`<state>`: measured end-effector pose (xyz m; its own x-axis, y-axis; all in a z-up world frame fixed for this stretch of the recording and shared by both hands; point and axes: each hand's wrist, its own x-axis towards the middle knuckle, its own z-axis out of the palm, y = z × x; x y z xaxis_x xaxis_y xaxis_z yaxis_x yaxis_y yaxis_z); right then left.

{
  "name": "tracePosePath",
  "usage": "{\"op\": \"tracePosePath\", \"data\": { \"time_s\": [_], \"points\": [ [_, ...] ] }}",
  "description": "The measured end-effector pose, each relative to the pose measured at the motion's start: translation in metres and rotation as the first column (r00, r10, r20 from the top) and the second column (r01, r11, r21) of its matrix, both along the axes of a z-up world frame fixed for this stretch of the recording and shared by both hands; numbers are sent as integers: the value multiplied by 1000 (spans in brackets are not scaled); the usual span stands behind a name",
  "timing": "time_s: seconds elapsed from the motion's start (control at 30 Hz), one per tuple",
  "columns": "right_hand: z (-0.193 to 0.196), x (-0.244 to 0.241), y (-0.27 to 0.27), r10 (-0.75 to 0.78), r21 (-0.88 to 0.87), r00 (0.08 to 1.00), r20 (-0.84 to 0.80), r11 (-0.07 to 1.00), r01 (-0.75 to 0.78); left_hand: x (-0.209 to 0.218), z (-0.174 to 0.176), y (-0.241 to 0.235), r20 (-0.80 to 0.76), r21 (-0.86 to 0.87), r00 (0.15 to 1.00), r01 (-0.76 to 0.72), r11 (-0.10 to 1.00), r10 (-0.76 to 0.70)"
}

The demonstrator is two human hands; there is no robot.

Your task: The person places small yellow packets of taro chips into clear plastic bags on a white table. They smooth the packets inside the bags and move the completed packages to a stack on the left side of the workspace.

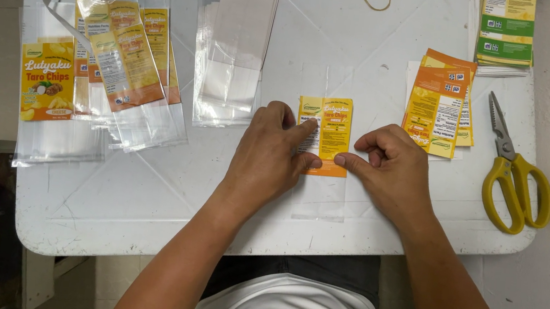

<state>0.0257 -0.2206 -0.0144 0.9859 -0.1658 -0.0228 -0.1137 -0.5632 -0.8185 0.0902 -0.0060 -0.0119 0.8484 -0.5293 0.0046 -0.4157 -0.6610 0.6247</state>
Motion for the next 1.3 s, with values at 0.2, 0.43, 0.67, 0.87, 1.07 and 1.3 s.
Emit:
{"op": "tracePosePath", "data": {
  "time_s": [0.2, 0.43, 0.67, 0.87, 1.07, 1.3],
  "points": [
    [4, 4, 4, 2, -47, 1000, 30, 999, -1, 2, 6, -1, -29, 43, 1000, -5, 999, 7],
    [26, 42, 22, -7, -432, 996, -95, 901, -35, 1, 18, -2, -68, 80, 998, 0, 997, 5],
    [20, 68, 20, -150, -483, 974, -167, 874, 51, 0, 12, -2, -46, 93, 999, 10, 996, -6],
    [-5, 55, 13, 119, -403, 992, 47, 911, -90, -1, 9, 2, -43, 32, 999, -22, 999, 23],
    [-18, 56, 1, 195, -301, 976, 94, 940, -159, -7, 21, 0, -142, -135, 975, -190, 972, 171],
    [-20, 61, -5, 181, -84, 980, 77, 981, -174, 1, 22, -34, -199, -221, 920, -378, 899, 338]
  ]
}}
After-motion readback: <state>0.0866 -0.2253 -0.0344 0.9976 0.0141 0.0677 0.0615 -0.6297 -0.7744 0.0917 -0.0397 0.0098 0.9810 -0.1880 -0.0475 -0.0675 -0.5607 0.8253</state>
